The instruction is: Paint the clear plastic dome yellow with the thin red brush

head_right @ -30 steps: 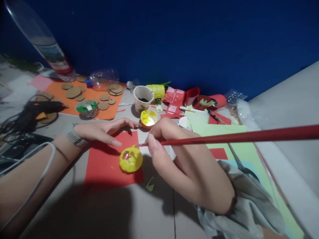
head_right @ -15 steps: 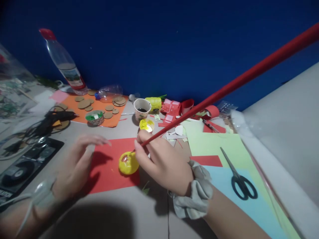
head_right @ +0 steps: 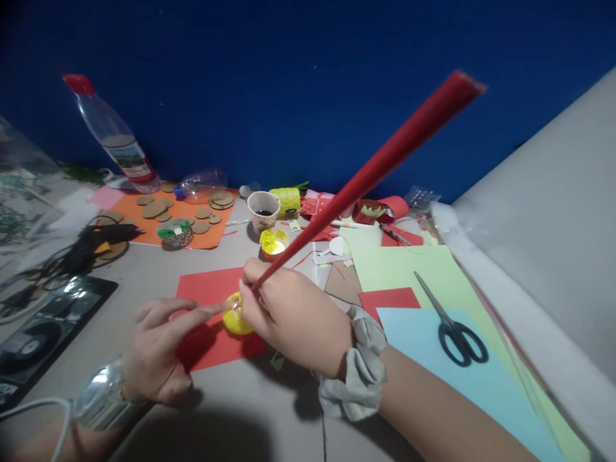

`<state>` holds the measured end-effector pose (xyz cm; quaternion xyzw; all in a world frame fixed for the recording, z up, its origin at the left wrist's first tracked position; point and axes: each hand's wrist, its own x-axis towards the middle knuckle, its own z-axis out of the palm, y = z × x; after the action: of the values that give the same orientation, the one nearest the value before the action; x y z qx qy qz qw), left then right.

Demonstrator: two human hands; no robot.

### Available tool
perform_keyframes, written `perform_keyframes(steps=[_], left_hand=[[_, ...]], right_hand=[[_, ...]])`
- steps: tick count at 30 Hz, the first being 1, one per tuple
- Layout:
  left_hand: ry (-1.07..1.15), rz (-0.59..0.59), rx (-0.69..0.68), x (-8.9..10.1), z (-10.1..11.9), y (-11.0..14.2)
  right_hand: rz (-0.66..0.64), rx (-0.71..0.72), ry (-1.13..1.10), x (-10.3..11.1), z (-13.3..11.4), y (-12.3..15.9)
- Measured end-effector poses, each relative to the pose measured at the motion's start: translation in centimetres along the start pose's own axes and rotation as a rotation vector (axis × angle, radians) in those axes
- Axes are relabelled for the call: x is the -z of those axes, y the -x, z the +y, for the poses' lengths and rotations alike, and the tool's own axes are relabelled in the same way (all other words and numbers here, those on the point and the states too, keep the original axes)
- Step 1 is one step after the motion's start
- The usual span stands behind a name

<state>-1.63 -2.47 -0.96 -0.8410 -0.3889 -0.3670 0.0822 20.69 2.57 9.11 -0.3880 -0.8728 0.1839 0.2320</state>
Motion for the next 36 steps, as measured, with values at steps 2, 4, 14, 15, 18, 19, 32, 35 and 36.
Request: perform_keyframes(steps=[2,4,14,15,18,19,32,35,36], left_hand=[[-0.016,0.014,-0.017,0.1,0.2,-0.1],[-0.032,0.023,-0.048,0.1,0.3,-0.3],[-0.02,-0.009,-0.034,0.0,0.2,-0.2],[-0.016,-0.014,-0.024,-0.1,0.2,-0.1],[-0.011,-0.028,-0.005,0.0,0.1,-0.1],[-0.012,-0.029,-0.001,0.0,0.1,-0.1],[0.016,-0.047,0.013,0.2,0.1,-0.4],[0.02,-0.052,0.013,0.2,0.0,-0.5],[0.025,-0.053,0.01,0.2,0.0,-0.6]], right_hand=[[-0.003,0.01,0.014,0.0,0.0,0.1],[-0.019,0.024,0.025,0.1,-0.1,0.2],[-0.057,-0.023,-0.013,0.0,-0.1,0.2],[-0.054,-0.018,-0.011,0.0,-0.1,0.2],[-0.049,-0.031,-0.031,0.3,-0.1,0.1],[-0.047,-0.037,-0.04,0.4,-0.1,0.1],[-0.042,-0.051,-0.081,0.3,0.2,0.0],[-0.044,-0.076,-0.104,-0.1,0.8,-0.6],[-0.04,-0.085,-0.111,-0.2,0.9,-0.8]])
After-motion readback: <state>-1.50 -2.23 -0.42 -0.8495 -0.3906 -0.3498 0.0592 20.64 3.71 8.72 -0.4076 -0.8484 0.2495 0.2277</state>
